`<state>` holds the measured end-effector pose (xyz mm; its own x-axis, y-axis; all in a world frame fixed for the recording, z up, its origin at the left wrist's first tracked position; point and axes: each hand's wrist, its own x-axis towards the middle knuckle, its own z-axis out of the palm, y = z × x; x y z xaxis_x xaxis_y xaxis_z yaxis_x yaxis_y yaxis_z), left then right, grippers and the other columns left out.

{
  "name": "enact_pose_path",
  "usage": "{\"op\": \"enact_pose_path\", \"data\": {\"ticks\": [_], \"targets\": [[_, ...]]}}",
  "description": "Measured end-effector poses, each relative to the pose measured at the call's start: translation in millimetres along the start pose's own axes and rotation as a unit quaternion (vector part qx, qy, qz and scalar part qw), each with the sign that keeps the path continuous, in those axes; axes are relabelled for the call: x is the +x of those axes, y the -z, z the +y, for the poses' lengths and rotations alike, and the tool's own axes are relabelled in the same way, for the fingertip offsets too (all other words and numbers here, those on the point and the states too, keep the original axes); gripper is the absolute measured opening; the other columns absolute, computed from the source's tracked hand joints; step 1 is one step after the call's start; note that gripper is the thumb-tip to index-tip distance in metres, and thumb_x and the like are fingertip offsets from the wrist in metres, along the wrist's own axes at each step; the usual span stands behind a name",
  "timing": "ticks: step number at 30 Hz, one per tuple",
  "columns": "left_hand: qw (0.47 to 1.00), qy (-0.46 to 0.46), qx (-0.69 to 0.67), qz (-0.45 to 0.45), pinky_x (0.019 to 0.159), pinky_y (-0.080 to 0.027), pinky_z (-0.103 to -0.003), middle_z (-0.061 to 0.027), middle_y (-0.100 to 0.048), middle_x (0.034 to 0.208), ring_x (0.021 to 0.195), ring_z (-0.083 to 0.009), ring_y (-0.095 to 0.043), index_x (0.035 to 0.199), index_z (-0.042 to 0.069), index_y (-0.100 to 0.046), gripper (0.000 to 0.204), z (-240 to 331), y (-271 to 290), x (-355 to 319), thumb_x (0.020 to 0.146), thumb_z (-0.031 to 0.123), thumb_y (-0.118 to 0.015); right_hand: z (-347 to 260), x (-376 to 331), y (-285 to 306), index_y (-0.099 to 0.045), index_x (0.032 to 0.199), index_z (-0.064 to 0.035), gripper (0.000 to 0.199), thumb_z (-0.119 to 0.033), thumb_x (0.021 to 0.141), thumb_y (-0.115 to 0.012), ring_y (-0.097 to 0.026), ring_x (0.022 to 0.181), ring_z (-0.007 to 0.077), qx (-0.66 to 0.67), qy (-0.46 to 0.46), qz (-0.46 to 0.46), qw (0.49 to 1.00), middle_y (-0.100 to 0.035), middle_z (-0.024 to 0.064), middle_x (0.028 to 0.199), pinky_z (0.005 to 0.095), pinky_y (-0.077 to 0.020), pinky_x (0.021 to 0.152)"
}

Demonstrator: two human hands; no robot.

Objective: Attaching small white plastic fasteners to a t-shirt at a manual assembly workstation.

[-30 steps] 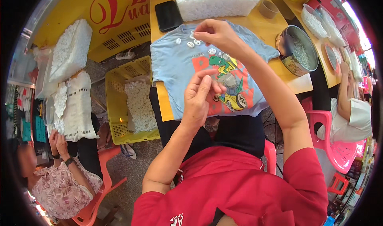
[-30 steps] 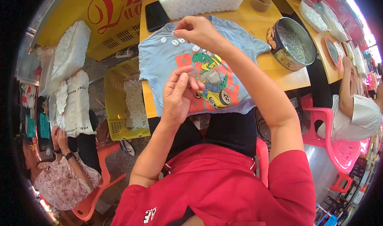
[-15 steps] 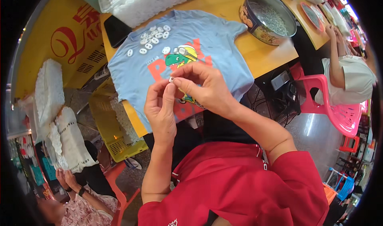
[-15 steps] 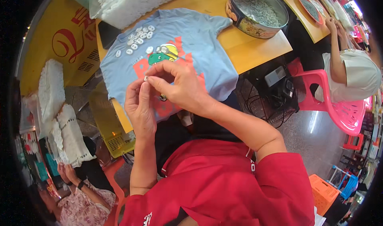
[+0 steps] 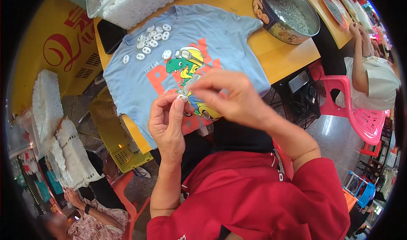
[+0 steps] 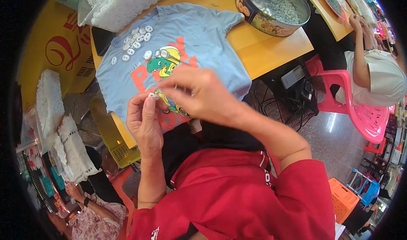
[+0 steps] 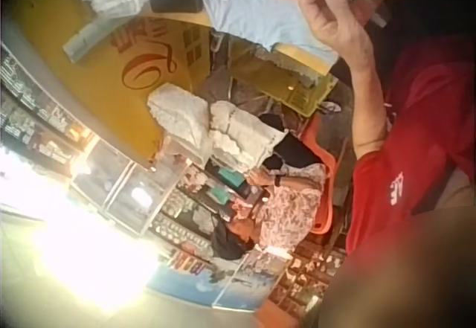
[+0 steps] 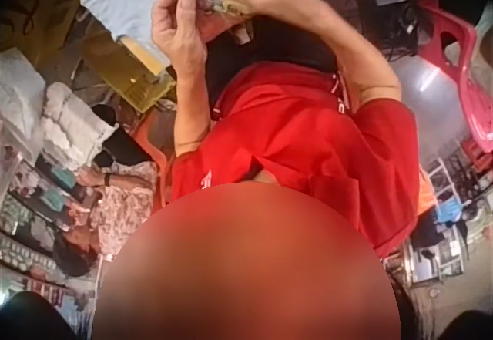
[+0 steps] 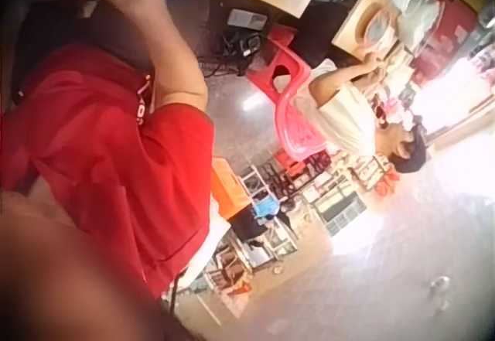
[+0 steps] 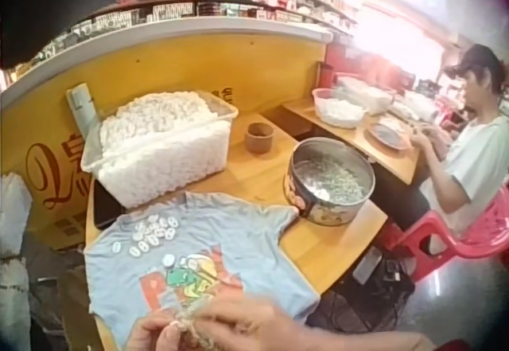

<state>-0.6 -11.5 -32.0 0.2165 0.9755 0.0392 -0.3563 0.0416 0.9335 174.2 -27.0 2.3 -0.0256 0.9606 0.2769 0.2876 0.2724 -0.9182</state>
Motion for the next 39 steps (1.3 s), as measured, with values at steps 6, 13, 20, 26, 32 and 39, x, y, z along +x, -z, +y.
{"op": "enact_pose_path", "data": {"ticks": [6,13,20,26,32,39], "targets": [[0.999,0.03,-0.027,0.006,0.064,-0.051,-0.028,-0.0142,-0.066,0.096,0.069,-0.0163,-0.061,0.107,0.002,-0.056,0.013,5.7,-3.3,2.4,0.097,0.011,-0.055,32.8,35.9,67.9,-0.067,0.092,0.0003,0.014,-0.01,0.084,-0.067,-0.057,0.067,0.013,-0.282,-0.018,0.052,0.958,-0.064,0.007,0.081,0.0261,-0.045,0.06],[0.998,0.036,-0.044,0.022,0.064,-0.052,-0.027,-0.016,-0.067,0.093,0.068,-0.0161,-0.064,0.107,-0.001,-0.057,0.014,3.7,-1.7,4.0,0.094,0.005,-0.057,44.4,46.8,67.0,-0.067,0.088,-0.0019,0.011,-0.011,0.083,-0.067,-0.059,0.067,0.0265,-0.36,0.076,0.003,0.93,-0.062,0.0104,0.082,0.0353,-0.0466,0.062],[0.994,0.058,-0.089,0.023,0.066,-0.052,-0.028,-0.0145,-0.067,0.093,0.069,-0.0146,-0.062,0.104,-0.002,-0.056,0.012,5.8,0.2,6.9,0.094,0.005,-0.058,40.0,50.0,61.2,-0.063,0.086,-0.0025,0.012,-0.013,0.082,-0.066,-0.061,0.072,0.0299,-0.458,0.1,-0.035,0.883,-0.061,0.0101,0.084,0.0372,-0.0486,0.064],[0.989,0.065,-0.126,0.026,0.065,-0.05,-0.026,-0.0139,-0.067,0.092,0.069,-0.0139,-0.061,0.104,-0.001,-0.056,0.013,9.2,0.3,6.9,0.094,0.007,-0.059,24.3,45.8,60.6,-0.064,0.092,-0.0015,0.01,-0.007,0.084,-0.065,-0.063,0.068,0.0189,-0.313,0.043,-0.009,0.949,-0.065,0.0083,0.083,0.0303,-0.0491,0.064],[0.992,0.05,-0.118,0.008,0.066,-0.049,-0.025,-0.0128,-0.066,0.092,0.07,-0.0126,-0.06,0.104,-0.001,-0.056,0.014,19.1,-4.2,0.8,0.094,0.008,-0.059,-9.3,21.2,21.3,-0.063,0.103,0.0026,0.013,-0.005,0.094,-0.057,-0.053,0.074,0.0061,0.059,-0.09,-0.05,0.993,-0.06,0.0011,0.088,0.0197,-0.0438,0.064],[0.991,0.035,-0.126,-0.006,0.066,-0.048,-0.024,-0.0104,-0.064,0.09,0.071,-0.0116,-0.059,0.104,-0.002,-0.055,0.013,24.3,-9.8,-6.4,0.094,0.007,-0.058,-30.1,2.7,-11.1,-0.059,0.112,0.0008,0.021,-0.008,0.093,-0.06,-0.053,0.07,0.0066,0.233,-0.118,-0.039,0.964,-0.058,0.0025,0.094,0.0203,-0.0444,0.063]]}}
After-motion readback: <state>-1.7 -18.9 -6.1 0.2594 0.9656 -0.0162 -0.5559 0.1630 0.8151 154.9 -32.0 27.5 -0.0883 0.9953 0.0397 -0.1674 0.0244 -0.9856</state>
